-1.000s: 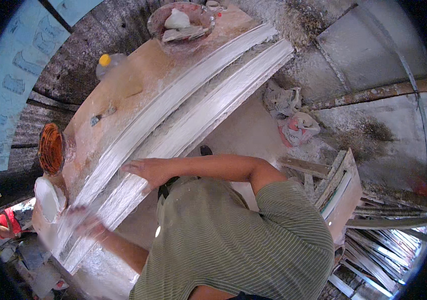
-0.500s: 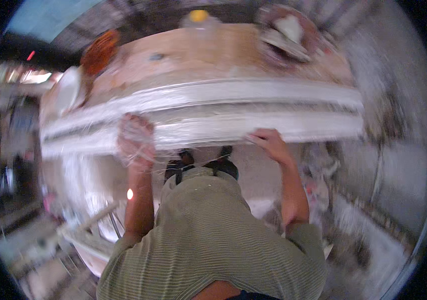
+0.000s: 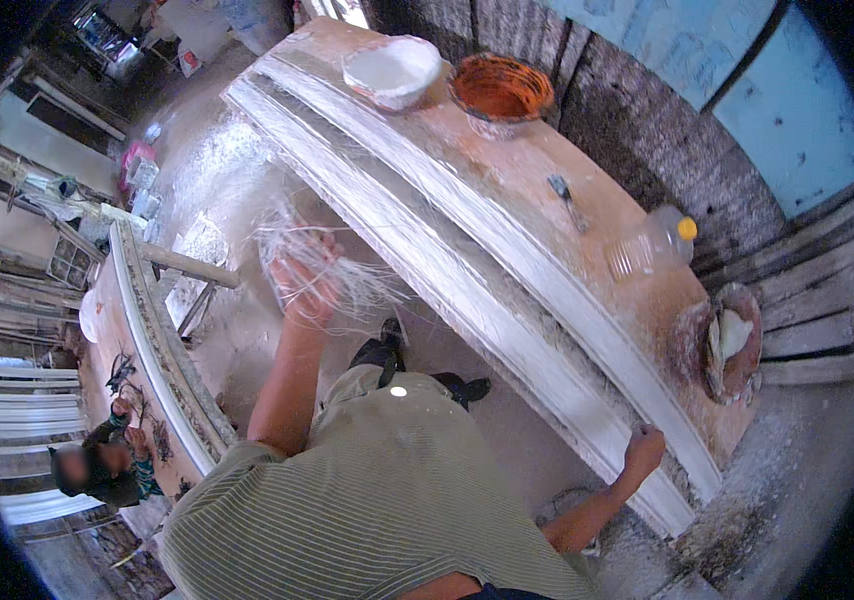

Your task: The person pulls white fibrous strands from a bundle, separates them, and lays them in parallel lines along a long wooden mold. They smooth and press the fibers into place by hand, repeating the process along the length of the mold.

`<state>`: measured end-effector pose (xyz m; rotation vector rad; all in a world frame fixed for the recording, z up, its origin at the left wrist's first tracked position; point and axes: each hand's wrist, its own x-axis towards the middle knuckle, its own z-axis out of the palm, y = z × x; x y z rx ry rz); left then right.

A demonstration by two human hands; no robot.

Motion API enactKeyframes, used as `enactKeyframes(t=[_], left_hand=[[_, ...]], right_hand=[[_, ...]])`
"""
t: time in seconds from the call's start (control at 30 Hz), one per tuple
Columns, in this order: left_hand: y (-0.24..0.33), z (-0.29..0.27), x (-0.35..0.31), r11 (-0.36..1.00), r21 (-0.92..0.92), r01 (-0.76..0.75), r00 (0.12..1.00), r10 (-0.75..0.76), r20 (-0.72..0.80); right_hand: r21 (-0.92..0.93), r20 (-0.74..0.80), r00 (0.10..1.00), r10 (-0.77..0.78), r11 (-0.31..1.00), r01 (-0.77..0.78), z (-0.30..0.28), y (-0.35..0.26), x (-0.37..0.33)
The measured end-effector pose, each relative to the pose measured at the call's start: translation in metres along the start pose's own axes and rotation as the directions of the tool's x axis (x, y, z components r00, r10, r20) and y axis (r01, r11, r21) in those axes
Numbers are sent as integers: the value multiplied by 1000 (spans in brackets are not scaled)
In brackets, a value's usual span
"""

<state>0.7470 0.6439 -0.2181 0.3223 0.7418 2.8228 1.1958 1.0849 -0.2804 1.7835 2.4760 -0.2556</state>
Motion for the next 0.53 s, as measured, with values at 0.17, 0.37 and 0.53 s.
enactKeyframes(t=[0.17,0.37,0.53], left_hand=[[64,-32,36,982,131,-134,890,177,-420],[156,-132,96,975,-88,-205,958,181,-222],[252,-192,118,969,-166,-183,982,172,-79]], right_hand=[[9,117,960,-253,967,254,-13,-167,-23],[-14,270,733,-625,758,652,30,-433,-60],[-171,254,642,-723,620,766,44,-601,-100]])
